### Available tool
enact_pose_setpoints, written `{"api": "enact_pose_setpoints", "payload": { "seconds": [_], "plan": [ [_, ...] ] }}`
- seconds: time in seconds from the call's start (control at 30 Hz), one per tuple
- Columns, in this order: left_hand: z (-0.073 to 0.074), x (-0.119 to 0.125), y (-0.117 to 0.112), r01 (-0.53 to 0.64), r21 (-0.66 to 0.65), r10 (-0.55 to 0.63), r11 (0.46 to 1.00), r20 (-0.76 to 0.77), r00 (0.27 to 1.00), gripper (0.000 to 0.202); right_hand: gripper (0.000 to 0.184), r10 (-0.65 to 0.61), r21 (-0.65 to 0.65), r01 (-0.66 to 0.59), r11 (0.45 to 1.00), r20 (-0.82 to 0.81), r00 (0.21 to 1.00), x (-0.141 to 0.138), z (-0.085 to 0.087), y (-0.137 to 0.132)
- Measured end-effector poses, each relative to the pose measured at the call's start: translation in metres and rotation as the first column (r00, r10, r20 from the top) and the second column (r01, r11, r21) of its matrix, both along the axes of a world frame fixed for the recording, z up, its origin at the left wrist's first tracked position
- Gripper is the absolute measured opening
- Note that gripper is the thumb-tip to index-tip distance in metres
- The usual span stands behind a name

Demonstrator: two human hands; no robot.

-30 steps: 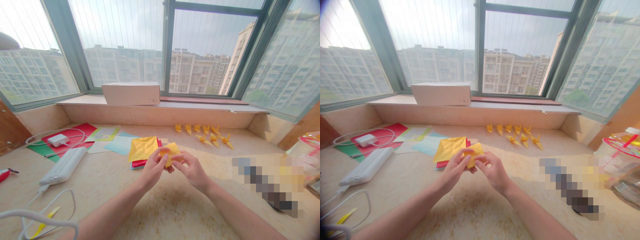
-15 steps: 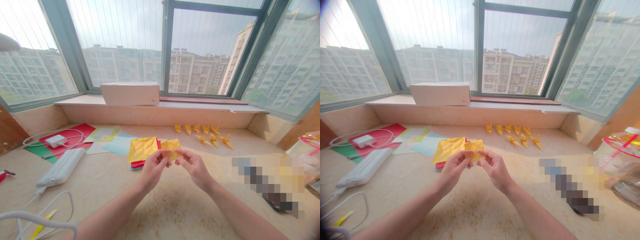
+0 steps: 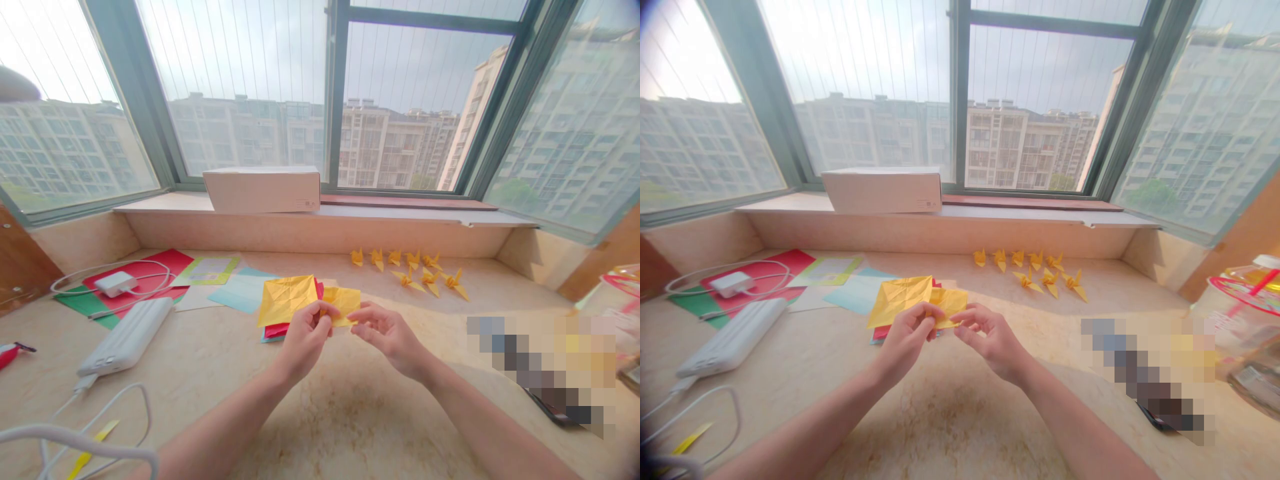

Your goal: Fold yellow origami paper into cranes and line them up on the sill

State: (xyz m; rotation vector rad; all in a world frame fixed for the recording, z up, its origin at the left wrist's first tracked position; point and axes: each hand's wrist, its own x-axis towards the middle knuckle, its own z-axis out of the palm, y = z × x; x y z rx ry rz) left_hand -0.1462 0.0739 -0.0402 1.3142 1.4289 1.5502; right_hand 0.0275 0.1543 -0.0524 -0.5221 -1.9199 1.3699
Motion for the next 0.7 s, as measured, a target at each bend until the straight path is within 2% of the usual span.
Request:
{"api": "enact_pose_setpoints", "payload": {
  "seconds": [0.13, 0.3, 0.4, 0.7],
  "plan": [
    [0.003, 0.001, -0.002, -0.005, 0.013, 0.005, 1.0, -0.007, 1.0, 0.014, 0.025, 0.052, 0.01, -0.053, 0.999, 0.084, 0.995, 0.004, 0.007, 0.001],
    [0.002, 0.001, -0.002, 0.0, -0.007, 0.0, 1.0, -0.023, 1.0, 0.011, 0.029, 0.15, -0.037, -0.145, 0.989, 0.213, 0.966, 0.009, 0.011, -0.002],
    [-0.002, 0.0, -0.001, 0.006, -0.028, -0.007, 1.0, -0.026, 1.0, 0.012, 0.03, 0.136, -0.014, -0.138, 0.99, 0.274, 0.952, 0.01, 0.015, -0.005],
    [-0.005, 0.0, 0.001, 0.022, -0.059, -0.022, 0.998, -0.004, 1.0, 0.012, 0.032, 0.088, 0.078, -0.114, 0.991, 0.274, 0.958, 0.009, 0.018, -0.005]
  ]
}}
